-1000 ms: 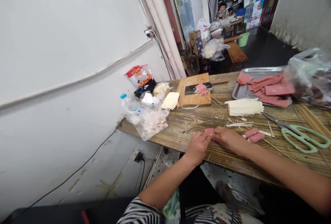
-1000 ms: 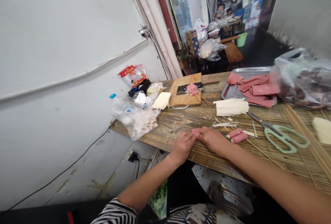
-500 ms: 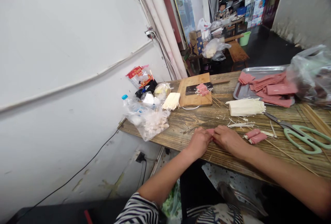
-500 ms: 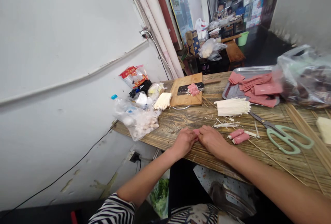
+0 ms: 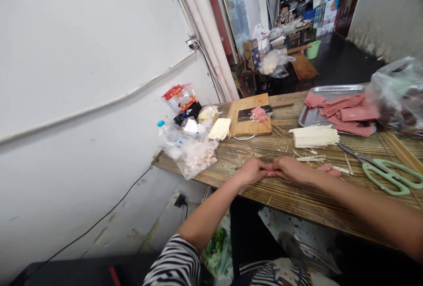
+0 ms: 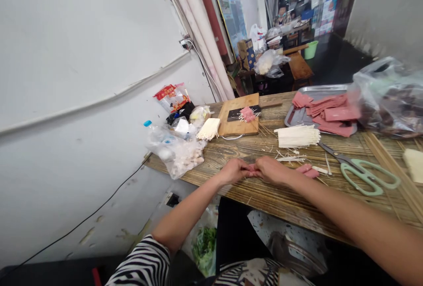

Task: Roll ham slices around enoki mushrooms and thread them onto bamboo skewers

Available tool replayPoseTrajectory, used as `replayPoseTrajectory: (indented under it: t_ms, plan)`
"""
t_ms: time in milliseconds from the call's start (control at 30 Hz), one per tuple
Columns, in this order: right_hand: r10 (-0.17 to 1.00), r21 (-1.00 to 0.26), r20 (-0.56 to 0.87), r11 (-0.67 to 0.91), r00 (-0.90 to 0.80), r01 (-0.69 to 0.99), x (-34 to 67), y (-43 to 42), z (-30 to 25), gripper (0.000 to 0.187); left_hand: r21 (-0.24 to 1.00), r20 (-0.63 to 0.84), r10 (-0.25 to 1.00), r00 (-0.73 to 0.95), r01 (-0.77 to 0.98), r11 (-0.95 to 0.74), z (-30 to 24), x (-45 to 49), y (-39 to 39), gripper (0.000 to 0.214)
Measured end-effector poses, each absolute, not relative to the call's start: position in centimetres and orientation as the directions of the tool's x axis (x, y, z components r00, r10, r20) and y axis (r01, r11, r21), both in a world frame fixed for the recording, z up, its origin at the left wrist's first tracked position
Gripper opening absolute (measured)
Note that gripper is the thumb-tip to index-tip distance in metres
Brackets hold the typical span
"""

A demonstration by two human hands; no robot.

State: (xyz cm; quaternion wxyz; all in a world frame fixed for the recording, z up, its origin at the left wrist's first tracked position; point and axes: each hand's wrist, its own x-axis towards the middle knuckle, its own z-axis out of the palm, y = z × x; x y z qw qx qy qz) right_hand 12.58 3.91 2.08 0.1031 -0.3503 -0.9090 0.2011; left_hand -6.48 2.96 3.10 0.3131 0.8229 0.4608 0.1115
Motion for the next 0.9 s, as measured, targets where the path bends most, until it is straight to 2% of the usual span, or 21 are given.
replayPoseTrajectory:
  t_ms: [67,133,267,333,400,533,733,900]
  plan:
    - [0.689,-0.483,-0.043,0.62,-0.723,0.619,12.5,4.4,2.7,0.042,0.628,-0.116,0.838,0.533,0.693,-0.354,3.1,-6.5,2.9,0.018]
    - [0.691,-0.523,-0.114,0.569,-0.713,0.635,12.5,4.9,3.3,0.041,0.59,-0.027,0.835,0.55,0.683,-0.431,3.0,-6.4,2.3,0.018]
    - [0.692,-0.587,-0.218,0.47,-0.688,0.659,12.3,5.7,4.2,0.028,0.313,0.23,0.758,0.61,0.691,-0.651,2.3,-6.3,0.3,0.024]
    - [0.696,-0.592,-0.237,0.45,-0.678,0.669,12.2,5.8,4.4,0.024,0.196,0.288,0.722,0.63,0.699,-0.688,1.7,-6.5,-0.4,0.027]
    - [0.704,-0.591,-0.239,0.442,-0.669,0.675,12.1,6.0,4.3,0.021,0.14,0.315,0.709,0.631,0.708,-0.692,1.3,-6.6,-0.7,0.029]
    - [0.722,-0.582,-0.24,0.428,-0.649,0.691,12.0,6.1,4.2,0.017,0.146,0.342,0.705,0.621,0.706,-0.693,0.9,-6.6,-0.3,0.032]
    - [0.759,-0.561,-0.201,0.429,-0.619,0.708,12.2,5.3,3.9,0.018,0.271,0.288,0.71,0.643,0.656,-0.704,1.3,-6.6,0.7,0.031]
    - [0.764,-0.468,0.015,0.575,-0.644,0.671,12.5,3.9,2.8,0.026,0.335,0.28,0.761,0.585,0.684,-0.649,1.4,-6.5,1.0,0.027]
